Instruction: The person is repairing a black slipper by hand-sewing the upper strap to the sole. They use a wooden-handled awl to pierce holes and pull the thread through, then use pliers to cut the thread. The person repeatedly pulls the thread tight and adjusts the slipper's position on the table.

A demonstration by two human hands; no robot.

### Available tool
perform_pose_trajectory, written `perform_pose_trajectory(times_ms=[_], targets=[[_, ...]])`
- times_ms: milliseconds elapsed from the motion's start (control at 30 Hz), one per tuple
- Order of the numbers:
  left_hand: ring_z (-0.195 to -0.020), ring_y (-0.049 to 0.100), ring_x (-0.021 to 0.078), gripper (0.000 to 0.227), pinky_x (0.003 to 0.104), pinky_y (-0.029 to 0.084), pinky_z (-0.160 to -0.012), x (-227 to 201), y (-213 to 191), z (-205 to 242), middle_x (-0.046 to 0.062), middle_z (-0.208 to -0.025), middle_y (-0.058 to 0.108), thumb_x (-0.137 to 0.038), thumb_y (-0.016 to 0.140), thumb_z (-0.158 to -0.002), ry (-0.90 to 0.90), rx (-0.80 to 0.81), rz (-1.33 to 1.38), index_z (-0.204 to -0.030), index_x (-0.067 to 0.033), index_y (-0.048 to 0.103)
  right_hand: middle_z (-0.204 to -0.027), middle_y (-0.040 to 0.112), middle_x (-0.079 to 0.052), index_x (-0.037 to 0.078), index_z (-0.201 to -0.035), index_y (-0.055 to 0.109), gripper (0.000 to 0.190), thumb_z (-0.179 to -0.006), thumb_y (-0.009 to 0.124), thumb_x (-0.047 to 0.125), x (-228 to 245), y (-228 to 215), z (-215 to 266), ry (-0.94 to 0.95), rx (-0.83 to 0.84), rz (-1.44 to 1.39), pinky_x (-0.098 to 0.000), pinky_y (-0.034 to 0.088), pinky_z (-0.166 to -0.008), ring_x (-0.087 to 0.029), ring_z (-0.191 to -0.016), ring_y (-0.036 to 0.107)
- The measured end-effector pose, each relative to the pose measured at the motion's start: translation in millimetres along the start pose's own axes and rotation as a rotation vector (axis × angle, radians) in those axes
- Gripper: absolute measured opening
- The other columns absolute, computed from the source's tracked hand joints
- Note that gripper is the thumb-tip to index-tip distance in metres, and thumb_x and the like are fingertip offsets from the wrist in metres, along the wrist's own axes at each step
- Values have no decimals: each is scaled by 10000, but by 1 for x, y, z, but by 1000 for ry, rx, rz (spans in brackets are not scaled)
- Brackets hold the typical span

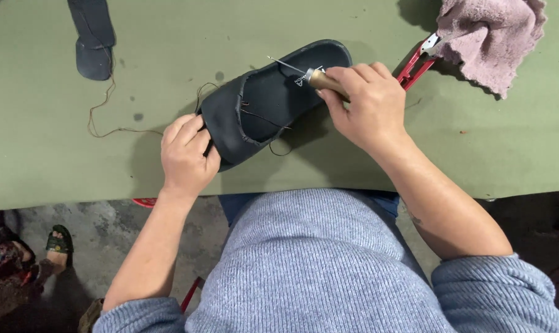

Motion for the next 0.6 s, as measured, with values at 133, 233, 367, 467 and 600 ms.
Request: perform_pose_trajectory(times_ms=[133,233,367,467,600], targets=[[-1211,665,370,181,434,534,-937,-5,3,6,159,-1175,717,-134,647,-934,62,52,0,-969,21,732,-835,725,-88,35,-1083,775,253,-896,892,159,0,-3,2,32,60,61,-307,530,-798,-222,-794,732],[-1265,629,362,309,472,472,-1073,-6,18,19,118,-1167,722,-322,638,-987,130,188,-69,-1078,-55,762,-867,684,-53,85,-1121,787,273,-892,891,191,-16,-1,5,48,-26,127,-327,515,-736,-235,-765,674],[-1284,589,383,304,473,475,-1035,-16,21,7,140,-1188,685,-276,621,-974,118,311,5,-1137,-46,736,-937,624,-51,138,-1079,772,279,-851,913,214,-19,-2,-3,36,-98,178,-360,521,-749,-264,-816,637],[-1335,538,397,374,487,440,-1053,-11,29,8,178,-1245,655,-237,586,-954,90,430,-39,-1235,-17,699,-927,630,-71,145,-985,766,248,-798,920,198,22,6,-24,-15,-62,70,-392,529,-743,-288,-835,656],[-1394,468,407,477,499,406,-1085,3,39,27,187,-1344,596,-268,545,-973,90,463,-9,-1382,-39,635,-793,644,-74,119,-900,759,270,-722,891,273,56,62,-30,114,284,-141,-404,546,-687,-307,-767,663]])
Point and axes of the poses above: each hand's wrist, its own z-axis away from the middle knuckle, its own y-axis out of the palm, x = y × z, the point moved 7 cm from there along -z, towards the middle knuckle
